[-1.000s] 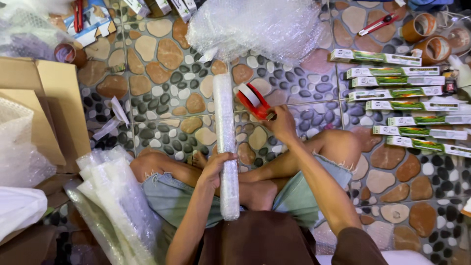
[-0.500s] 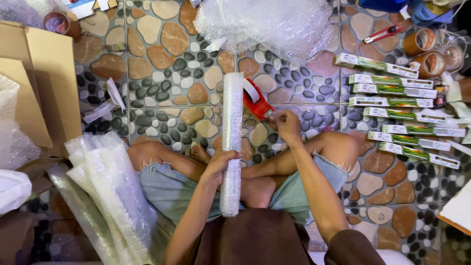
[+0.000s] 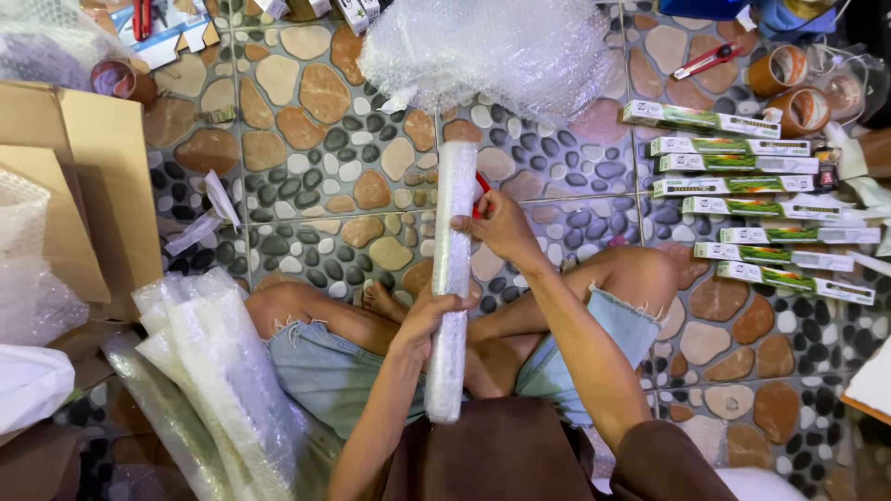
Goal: The person sits on the floor and wraps small rectangular boxes in bubble wrap. They place a box on a sheet of bubble wrap, roll it up, and secure it with tape from a dispenser. The wrapped items are then placed aside.
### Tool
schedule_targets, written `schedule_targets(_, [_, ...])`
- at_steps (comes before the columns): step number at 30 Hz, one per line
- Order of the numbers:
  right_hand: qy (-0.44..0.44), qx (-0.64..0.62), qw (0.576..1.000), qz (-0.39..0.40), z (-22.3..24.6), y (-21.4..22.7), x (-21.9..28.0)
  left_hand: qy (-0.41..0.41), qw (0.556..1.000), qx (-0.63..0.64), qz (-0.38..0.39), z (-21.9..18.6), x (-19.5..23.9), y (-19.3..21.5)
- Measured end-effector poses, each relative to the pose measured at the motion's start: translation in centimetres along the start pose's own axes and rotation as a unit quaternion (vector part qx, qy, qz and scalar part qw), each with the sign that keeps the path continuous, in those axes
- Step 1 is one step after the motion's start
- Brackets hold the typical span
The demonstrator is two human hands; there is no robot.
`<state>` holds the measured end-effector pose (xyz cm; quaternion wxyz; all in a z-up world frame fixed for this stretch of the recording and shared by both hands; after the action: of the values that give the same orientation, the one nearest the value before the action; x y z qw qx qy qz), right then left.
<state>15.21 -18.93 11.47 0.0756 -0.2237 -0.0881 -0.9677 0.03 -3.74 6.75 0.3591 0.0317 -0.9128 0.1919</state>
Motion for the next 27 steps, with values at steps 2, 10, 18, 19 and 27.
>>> schedule_targets(2, [-0.003,-0.003,1.000,0.017,-0.1,-0.4,-1.3,0.018,0.999,0.025,0.008,1.5,-1.3,0.9])
schedule_targets(10, [0.007,0.339,0.923,-0.180,-3.5,6.2,-1.2,0.073,0.973,0.184,0.120,-2.7,0.7,0.6])
schedule_targets(18, [0.003,0.309,0.946,-0.093,-7.8,6.6,-5.6,-0.050,0.990,0.129,-0.006,-4.1,-4.1,2.6])
schedule_targets(19, [0.012,0.301,0.949,-0.096,-7.8,6.8,-6.3,-0.058,0.991,0.123,-0.012,-4.7,-4.4,2.5])
schedule_targets(27, [-0.027,0.051,0.988,-0.140,-15.3,7.1,-4.3,-0.071,0.987,0.135,-0.041,-8.1,-2.9,0.8])
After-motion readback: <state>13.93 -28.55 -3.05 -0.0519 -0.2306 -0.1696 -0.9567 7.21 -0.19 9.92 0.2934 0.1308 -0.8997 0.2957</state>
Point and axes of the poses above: each hand's wrist, its own x-axis away from the middle knuckle, its own y-axis out of the back of the hand, z = x × y, the point moved 6 cm from there along -x, towards the middle knuckle, and after that the axes turned 9 degrees about -y, right-handed, at the moved point
